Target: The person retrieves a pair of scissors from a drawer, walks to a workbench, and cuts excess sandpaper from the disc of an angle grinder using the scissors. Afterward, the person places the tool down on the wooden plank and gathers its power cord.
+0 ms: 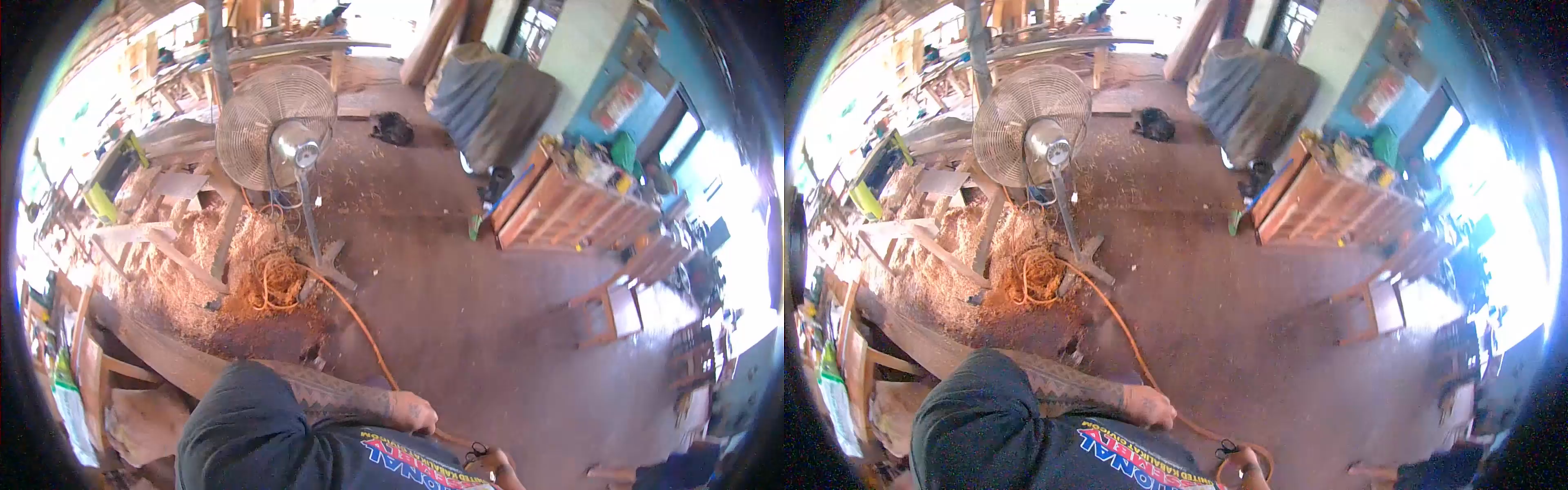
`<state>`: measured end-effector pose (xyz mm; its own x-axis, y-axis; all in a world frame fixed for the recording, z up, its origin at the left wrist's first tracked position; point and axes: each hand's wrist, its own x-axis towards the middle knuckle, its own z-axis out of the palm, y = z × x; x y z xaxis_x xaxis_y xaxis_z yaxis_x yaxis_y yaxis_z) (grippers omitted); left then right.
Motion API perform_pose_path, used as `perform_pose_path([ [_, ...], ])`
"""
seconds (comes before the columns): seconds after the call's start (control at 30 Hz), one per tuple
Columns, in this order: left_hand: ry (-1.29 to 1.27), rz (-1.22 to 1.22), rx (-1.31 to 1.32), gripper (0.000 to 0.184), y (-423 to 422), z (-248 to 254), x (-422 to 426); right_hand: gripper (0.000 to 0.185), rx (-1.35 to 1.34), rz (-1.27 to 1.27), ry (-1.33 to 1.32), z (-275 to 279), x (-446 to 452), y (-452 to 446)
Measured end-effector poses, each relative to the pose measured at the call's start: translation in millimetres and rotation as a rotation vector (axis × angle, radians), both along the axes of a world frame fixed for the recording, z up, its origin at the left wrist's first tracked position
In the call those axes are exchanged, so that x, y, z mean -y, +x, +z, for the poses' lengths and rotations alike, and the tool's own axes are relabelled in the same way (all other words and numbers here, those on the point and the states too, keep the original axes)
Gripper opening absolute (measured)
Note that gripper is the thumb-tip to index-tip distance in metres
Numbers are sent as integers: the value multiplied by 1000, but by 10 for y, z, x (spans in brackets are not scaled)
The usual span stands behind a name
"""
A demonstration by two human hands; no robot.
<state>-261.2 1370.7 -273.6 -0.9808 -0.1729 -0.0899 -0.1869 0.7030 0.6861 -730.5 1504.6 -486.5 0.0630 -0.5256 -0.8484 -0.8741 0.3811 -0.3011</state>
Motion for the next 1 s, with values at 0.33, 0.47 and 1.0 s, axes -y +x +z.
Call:
perform_pose_path([
  [0.33, 45, 772, 84, 17, 639, -544, 3839, 49, -133, -2, -193, -150, 4372, 455],
  [0.47, -23, 571, 328, 24, 1214, -181, 4937, 50, -10, -134, -293, 262, 5758, 926],
  [1.0, 353, 953, 532, 29, 4185, -3053, 8975, 56, -147, 707, -130, -450, 11836, 1783],
])
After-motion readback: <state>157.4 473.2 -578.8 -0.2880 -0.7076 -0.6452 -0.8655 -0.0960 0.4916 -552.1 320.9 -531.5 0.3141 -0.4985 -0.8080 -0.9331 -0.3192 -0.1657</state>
